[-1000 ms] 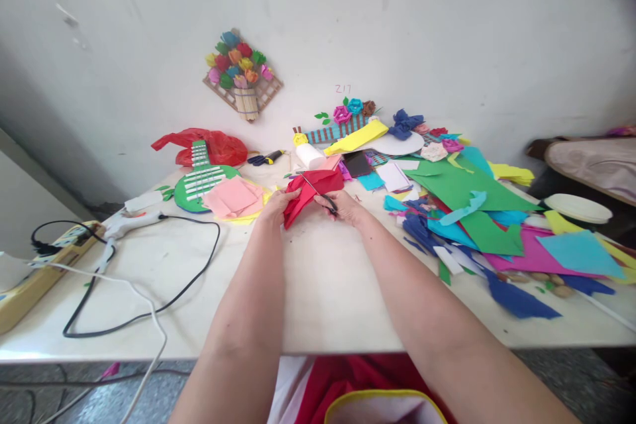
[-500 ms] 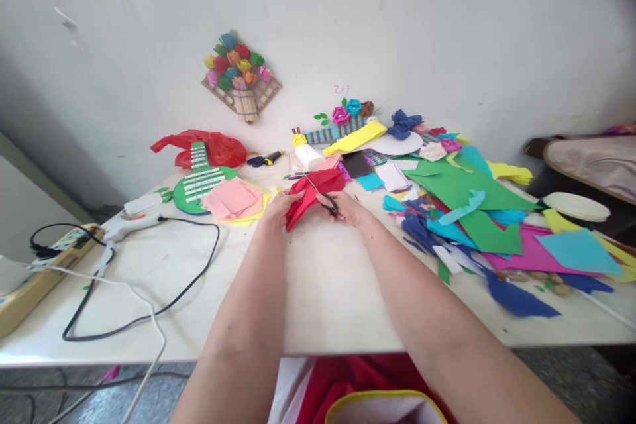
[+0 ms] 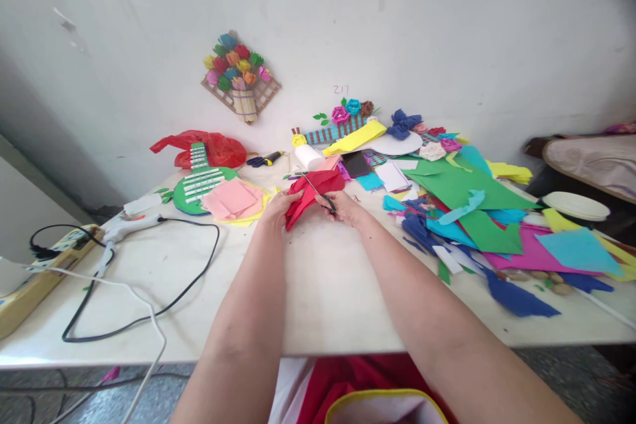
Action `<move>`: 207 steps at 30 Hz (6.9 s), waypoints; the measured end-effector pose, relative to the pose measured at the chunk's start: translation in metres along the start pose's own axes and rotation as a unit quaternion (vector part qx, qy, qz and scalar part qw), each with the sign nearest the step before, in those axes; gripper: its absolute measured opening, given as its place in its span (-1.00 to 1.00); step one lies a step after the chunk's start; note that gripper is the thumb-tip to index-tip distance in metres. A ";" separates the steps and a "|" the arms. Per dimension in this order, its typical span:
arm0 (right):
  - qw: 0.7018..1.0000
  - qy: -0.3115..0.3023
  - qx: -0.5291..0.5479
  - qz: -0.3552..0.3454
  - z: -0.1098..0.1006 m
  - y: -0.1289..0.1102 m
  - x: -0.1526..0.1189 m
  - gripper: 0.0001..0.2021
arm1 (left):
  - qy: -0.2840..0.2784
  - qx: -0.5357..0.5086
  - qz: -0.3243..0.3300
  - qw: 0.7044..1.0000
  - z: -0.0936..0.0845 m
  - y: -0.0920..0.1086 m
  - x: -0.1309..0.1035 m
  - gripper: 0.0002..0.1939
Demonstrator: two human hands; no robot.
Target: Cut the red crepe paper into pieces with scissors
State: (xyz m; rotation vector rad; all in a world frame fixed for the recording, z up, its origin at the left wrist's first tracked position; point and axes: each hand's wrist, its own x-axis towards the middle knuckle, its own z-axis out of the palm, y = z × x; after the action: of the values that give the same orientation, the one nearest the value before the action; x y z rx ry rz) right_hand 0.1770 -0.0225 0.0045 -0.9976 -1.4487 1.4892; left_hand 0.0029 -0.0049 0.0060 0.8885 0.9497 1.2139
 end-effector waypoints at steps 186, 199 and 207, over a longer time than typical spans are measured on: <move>0.974 0.179 -0.069 -0.121 0.005 -0.007 0.008 -0.65 | -0.124 -0.105 0.080 0.983 0.003 -0.003 -0.001 -0.57; 0.984 0.131 -0.023 -0.117 0.005 -0.008 0.005 -0.46 | 0.024 -0.106 0.088 0.990 0.001 -0.009 0.009 -0.75; 0.993 0.049 -0.006 -0.107 0.000 -0.004 0.003 -0.47 | 0.011 -0.110 0.047 0.993 0.005 -0.005 0.002 -0.72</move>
State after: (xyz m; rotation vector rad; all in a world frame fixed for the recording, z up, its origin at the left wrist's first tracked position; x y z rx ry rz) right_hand 0.1757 -0.0195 0.0081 -0.8803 -1.4459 1.2615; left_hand 0.0094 -0.0034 0.0030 0.7522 0.7805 1.3829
